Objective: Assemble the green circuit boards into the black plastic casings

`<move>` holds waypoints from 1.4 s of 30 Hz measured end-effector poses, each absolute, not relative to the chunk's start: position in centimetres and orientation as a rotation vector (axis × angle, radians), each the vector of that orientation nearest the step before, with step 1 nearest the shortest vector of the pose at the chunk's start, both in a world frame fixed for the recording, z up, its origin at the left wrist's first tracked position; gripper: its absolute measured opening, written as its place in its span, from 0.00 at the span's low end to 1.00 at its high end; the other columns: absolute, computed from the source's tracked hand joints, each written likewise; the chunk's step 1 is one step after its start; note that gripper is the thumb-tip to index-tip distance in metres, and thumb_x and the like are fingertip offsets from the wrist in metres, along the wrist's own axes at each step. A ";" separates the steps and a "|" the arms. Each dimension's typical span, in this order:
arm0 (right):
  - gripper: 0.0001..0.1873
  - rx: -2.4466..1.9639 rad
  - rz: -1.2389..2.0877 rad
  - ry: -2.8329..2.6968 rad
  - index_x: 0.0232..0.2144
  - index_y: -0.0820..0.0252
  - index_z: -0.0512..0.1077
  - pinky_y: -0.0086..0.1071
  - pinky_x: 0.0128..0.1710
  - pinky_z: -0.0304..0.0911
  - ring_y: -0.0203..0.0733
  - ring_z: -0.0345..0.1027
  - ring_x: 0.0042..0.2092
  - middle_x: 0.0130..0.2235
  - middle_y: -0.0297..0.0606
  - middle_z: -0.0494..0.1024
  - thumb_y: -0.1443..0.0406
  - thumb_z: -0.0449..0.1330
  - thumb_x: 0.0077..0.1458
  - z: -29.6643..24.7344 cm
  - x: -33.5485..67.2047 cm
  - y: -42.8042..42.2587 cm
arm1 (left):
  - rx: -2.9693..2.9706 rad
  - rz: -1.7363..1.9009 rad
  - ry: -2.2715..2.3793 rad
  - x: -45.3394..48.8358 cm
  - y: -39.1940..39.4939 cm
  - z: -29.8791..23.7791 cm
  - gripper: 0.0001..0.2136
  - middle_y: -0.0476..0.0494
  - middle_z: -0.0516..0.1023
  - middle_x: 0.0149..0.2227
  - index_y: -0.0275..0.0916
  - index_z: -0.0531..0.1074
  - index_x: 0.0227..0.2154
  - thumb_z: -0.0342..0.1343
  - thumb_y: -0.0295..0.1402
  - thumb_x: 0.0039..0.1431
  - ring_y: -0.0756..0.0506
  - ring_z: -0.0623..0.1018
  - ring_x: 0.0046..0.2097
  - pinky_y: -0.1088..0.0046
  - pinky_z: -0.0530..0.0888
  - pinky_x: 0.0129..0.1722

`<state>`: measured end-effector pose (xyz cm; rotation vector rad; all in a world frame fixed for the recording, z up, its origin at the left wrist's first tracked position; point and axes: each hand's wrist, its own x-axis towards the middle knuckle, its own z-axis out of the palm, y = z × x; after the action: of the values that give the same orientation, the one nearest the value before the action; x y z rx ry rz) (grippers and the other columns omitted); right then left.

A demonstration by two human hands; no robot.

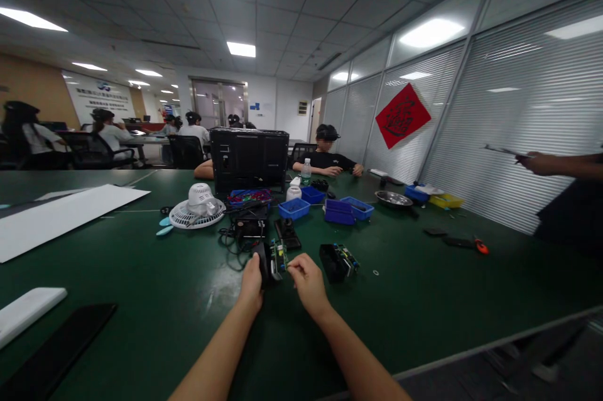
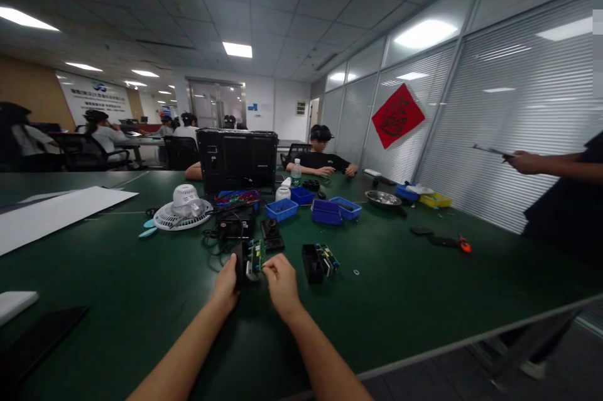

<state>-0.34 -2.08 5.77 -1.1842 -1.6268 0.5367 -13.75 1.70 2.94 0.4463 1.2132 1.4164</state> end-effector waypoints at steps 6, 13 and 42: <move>0.05 -1.272 0.716 -1.526 0.24 0.60 0.65 0.26 0.24 0.61 0.32 0.63 0.22 0.22 0.28 0.65 0.66 0.51 0.47 5.1 3.7 -1.4 | 0.357 1.387 1.158 -13.9 1.8 3.0 0.14 0.46 0.75 0.32 0.39 0.68 0.39 0.49 0.43 0.55 0.51 0.75 0.27 0.73 0.71 0.28; 0.04 -1.334 0.860 -1.485 0.23 0.61 0.65 0.27 0.24 0.63 0.33 0.65 0.22 0.19 0.27 0.67 0.66 0.52 0.46 2.9 5.9 -1.4 | 0.341 1.355 1.125 -13.5 1.4 3.2 0.14 0.47 0.75 0.29 0.39 0.69 0.39 0.50 0.42 0.54 0.51 0.75 0.27 0.73 0.72 0.29; 0.29 -1.890 0.045 -2.025 0.56 0.63 0.55 0.37 0.37 0.62 0.48 0.68 0.41 0.47 0.50 0.66 0.61 0.50 0.51 6.0 -3.0 -2.3 | 0.845 1.646 1.350 -13.5 1.3 2.3 0.14 0.42 0.72 0.44 0.38 0.70 0.37 0.50 0.39 0.52 0.45 0.71 0.46 0.69 0.66 0.45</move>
<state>-2.99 -2.29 5.97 -1.8901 -2.0253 0.0448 -13.55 1.34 2.35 0.8455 1.3499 1.6455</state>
